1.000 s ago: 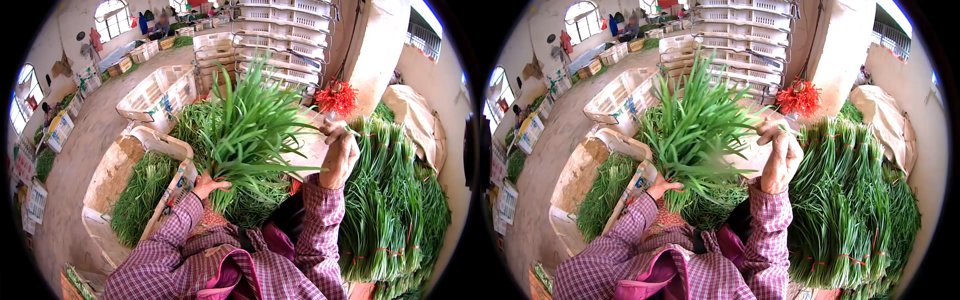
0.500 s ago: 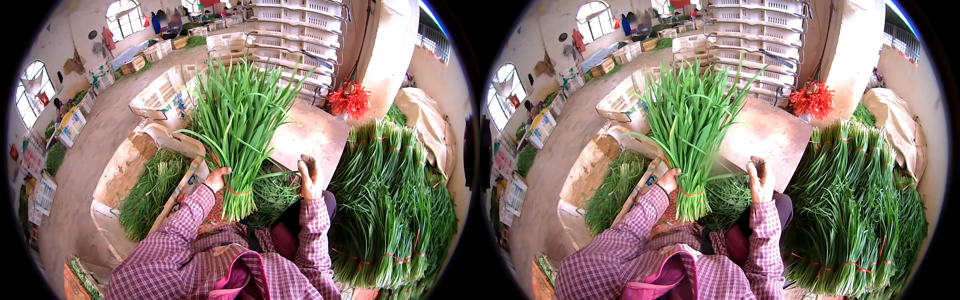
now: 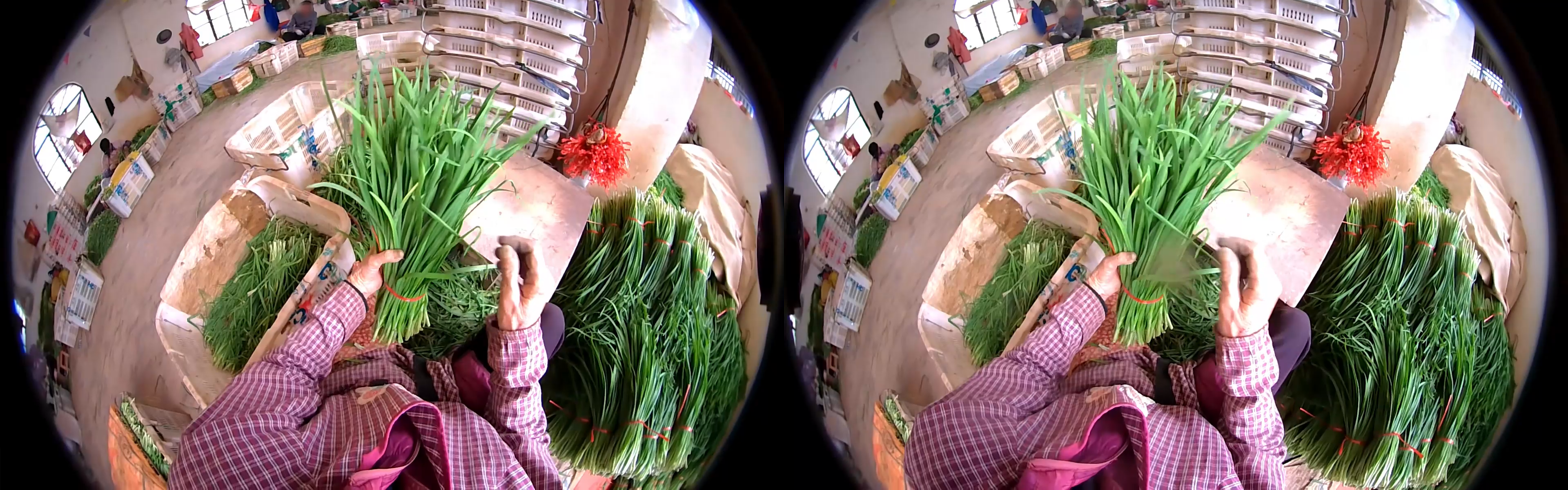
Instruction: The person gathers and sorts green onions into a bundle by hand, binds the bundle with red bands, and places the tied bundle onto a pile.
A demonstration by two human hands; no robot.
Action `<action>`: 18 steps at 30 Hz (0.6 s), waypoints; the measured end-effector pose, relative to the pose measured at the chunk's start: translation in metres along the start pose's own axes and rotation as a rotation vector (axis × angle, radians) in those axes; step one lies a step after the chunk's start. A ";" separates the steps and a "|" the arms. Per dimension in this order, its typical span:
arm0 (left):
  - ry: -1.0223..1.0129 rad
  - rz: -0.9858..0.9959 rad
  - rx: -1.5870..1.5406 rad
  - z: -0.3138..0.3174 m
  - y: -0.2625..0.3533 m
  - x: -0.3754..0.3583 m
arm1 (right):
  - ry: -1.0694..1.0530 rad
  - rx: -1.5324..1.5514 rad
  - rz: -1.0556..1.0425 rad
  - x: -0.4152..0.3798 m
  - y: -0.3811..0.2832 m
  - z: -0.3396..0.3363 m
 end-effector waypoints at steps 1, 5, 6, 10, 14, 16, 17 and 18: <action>-0.007 0.005 0.024 0.009 0.003 -0.005 | -0.095 0.061 -0.005 0.003 -0.006 0.009; -0.062 0.037 0.036 0.052 0.023 -0.029 | -0.301 0.124 -0.012 0.001 0.005 0.056; -0.071 0.077 0.045 0.059 0.028 -0.034 | -0.292 -0.001 0.033 0.001 0.009 0.067; -0.062 0.075 0.108 0.069 0.030 -0.044 | -0.139 -0.163 0.061 0.004 0.020 0.089; -0.097 0.042 0.103 0.058 0.022 -0.037 | -0.151 -0.080 0.071 0.002 0.023 0.096; -0.104 0.059 0.113 0.056 0.019 -0.034 | -0.105 -0.093 -0.019 0.000 0.026 0.098; -0.108 0.075 0.125 0.055 0.018 -0.034 | -0.119 -0.122 -0.047 -0.003 0.028 0.100; -0.108 0.075 0.124 0.056 0.019 -0.035 | -0.118 -0.122 -0.047 -0.005 0.029 0.102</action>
Point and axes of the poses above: each hand's wrist, its own x-axis towards the middle knuckle, its own z-axis out of the palm, y = z × x, the point moved 1 cm from there along x, towards the middle knuckle, and after that the axes turned 3 degrees about -z, right-handed, at the moved point
